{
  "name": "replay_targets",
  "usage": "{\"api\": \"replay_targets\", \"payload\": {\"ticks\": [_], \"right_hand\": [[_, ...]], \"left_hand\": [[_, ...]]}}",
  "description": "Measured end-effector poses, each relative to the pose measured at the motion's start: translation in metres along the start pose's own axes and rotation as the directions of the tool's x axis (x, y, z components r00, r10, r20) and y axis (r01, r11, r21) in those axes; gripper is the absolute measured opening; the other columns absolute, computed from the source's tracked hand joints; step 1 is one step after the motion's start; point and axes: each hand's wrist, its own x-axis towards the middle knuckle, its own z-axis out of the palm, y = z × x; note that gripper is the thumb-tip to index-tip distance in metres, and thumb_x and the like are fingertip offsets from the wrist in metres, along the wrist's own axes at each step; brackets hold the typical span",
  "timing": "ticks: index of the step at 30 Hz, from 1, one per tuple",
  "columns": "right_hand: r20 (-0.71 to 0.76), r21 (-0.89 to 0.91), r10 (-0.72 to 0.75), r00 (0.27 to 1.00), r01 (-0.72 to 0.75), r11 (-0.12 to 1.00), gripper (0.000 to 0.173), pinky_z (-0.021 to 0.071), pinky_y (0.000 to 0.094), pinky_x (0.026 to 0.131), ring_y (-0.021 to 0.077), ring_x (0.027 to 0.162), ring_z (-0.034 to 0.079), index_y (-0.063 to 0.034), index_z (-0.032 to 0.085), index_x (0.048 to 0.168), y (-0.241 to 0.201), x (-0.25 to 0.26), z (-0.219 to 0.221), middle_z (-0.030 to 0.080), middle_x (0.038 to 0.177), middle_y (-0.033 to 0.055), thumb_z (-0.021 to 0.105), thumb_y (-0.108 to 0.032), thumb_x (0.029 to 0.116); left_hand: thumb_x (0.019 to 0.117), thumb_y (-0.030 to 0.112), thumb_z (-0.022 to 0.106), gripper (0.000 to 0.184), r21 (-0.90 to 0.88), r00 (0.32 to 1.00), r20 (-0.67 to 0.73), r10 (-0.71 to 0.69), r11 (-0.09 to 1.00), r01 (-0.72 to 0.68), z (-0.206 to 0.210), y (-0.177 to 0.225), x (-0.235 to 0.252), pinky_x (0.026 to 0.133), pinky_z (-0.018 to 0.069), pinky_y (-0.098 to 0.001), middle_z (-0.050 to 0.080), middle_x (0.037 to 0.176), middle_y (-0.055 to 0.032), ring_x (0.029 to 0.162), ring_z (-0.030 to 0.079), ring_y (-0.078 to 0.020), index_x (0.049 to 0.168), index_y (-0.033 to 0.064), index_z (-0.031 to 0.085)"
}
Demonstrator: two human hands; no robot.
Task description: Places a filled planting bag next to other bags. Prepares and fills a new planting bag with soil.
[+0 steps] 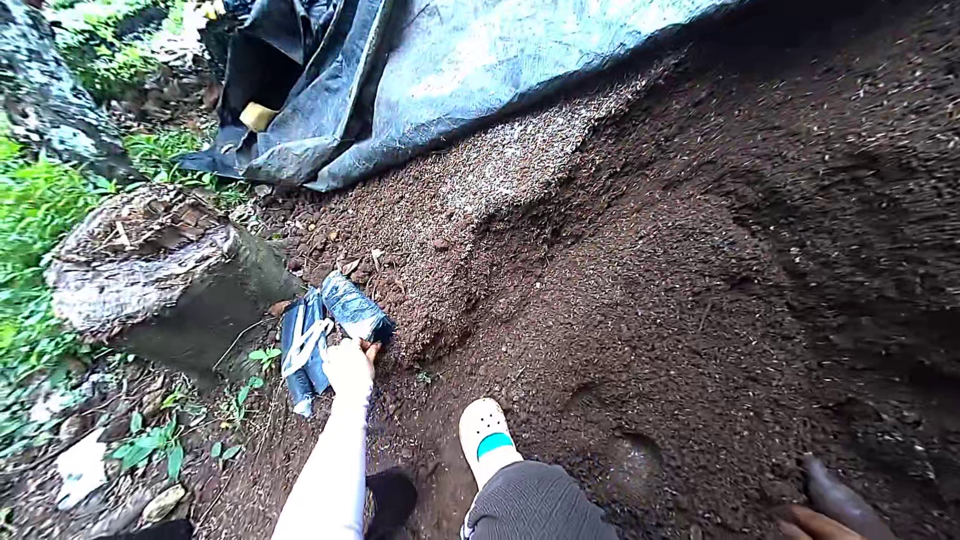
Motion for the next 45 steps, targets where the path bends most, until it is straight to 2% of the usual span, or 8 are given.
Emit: {"api": "replay_targets", "payload": {"ticks": [5, 8, 16, 22, 27, 30, 37, 45], "right_hand": [[-0.096, 0.183, -0.297, 0.950, 0.310, 0.933, 0.034, 0.0438, 0.0578, 0.111, 0.0391, 0.124, 0.063, -0.0003, 0.068, 0.128, -0.099, 0.038, 0.008, 0.067, 0.130, 0.0236, 0.053, -0.022, 0.1076], [-0.035, 0.488, -0.363, 0.931, 0.332, 0.807, 0.037, 0.0472, 0.0492, 0.111, 0.0299, 0.124, 0.064, -0.0022, 0.063, 0.135, -0.192, 0.044, 0.010, 0.067, 0.132, 0.0181, 0.048, -0.025, 0.1093], [0.050, 0.913, -0.252, 0.966, 0.058, 0.404, 0.037, 0.0590, 0.0491, 0.089, 0.0330, 0.103, 0.068, 0.0056, 0.054, 0.126, -0.279, 0.071, 0.028, 0.061, 0.121, 0.0245, 0.058, -0.026, 0.1070], [-0.025, 0.505, 0.030, 0.999, -0.013, 0.863, 0.035, 0.0458, 0.0587, 0.106, 0.0364, 0.128, 0.060, -0.0021, 0.061, 0.130, -0.204, 0.090, 0.011, 0.063, 0.134, 0.0214, 0.046, -0.026, 0.1083], [-0.057, 0.527, 0.028, 0.998, 0.006, 0.850, 0.033, 0.0465, 0.0557, 0.104, 0.0340, 0.123, 0.062, -0.0023, 0.062, 0.126, -0.177, 0.103, 0.001, 0.065, 0.128, 0.0207, 0.049, -0.026, 0.1079], [-0.092, 0.814, -0.107, 0.990, 0.137, 0.565, 0.039, 0.0488, 0.0437, 0.104, 0.0266, 0.117, 0.064, 0.0024, 0.061, 0.131, -0.154, 0.115, 0.024, 0.065, 0.128, 0.0195, 0.050, -0.028, 0.1091], [0.648, 0.678, -0.239, 0.723, -0.691, -0.252, 0.114, 0.0470, 0.0517, 0.108, 0.0419, 0.133, 0.055, 0.0082, 0.034, 0.152, -0.119, 0.101, 0.226, 0.049, 0.148, 0.0322, 0.007, -0.085, 0.0929], [0.296, 0.538, 0.028, 0.955, -0.143, -0.831, 0.089, 0.0484, 0.0584, 0.104, 0.0277, 0.138, 0.051, -0.0298, 0.033, 0.157, -0.180, 0.205, 0.144, 0.050, 0.153, 0.0077, 0.021, -0.088, 0.0901]], "left_hand": [[0.0995, 0.032, 0.069, 0.039, -0.430, 0.972, 0.081, 0.221, 0.888, -0.166, -0.013, 0.022, -0.026, 0.098, 0.0467, -0.0532, 0.064, 0.105, -0.0231, 0.105, 0.062, -0.0348, 0.101, -0.0066, 0.065], [0.0961, 0.022, 0.068, 0.030, -0.774, 0.907, 0.094, 0.411, 0.604, -0.193, 0.002, 0.072, -0.070, 0.070, 0.0450, -0.0322, 0.048, 0.073, 0.0013, 0.070, 0.051, -0.0100, 0.078, 0.0089, 0.049], [0.1134, 0.040, 0.028, 0.046, -0.721, 0.553, 0.631, 0.544, 0.149, 0.677, 0.023, 0.188, -0.169, 0.049, 0.0482, -0.0210, 0.060, 0.068, -0.0022, 0.052, 0.054, -0.0074, 0.097, 0.0092, 0.058], [0.0910, 0.000, 0.066, 0.018, -0.732, 0.632, 0.515, 0.580, 0.681, -0.029, 0.039, 0.194, -0.151, 0.055, 0.0522, -0.0302, 0.054, 0.068, -0.0020, 0.054, 0.056, -0.0122, 0.086, 0.0071, 0.050], [0.0999, -0.001, 0.054, 0.031, -0.402, 0.366, 0.385, 0.847, 0.511, -0.760, 0.019, 0.220, -0.154, 0.103, 0.0535, -0.0466, 0.052, 0.154, -0.0107, 0.129, 0.062, -0.0289, 0.123, 0.0102, 0.071], [0.1036, -0.003, 0.045, 0.049, -0.159, 0.364, 0.504, 0.783, 0.499, -0.852, 0.008, 0.232, -0.154, 0.105, 0.0505, -0.0544, 0.044, 0.162, -0.0047, 0.135, 0.058, -0.0325, 0.146, 0.0164, 0.058], [0.0903, 0.004, 0.068, 0.045, -0.270, 0.535, 0.115, 0.837, 0.544, -0.794, -0.011, 0.196, -0.115, 0.107, 0.0506, -0.0557, 0.061, 0.145, -0.0168, 0.128, 0.063, -0.0346, 0.136, 0.0021, 0.065], [0.0900, 0.010, 0.060, 0.038, -0.397, 0.567, 0.226, 0.792, 0.607, -0.689, -0.037, 0.168, -0.105, 0.105, 0.0532, -0.0430, 0.068, 0.136, -0.0112, 0.124, 0.067, -0.0203, 0.126, 0.0043, 0.072]]}}
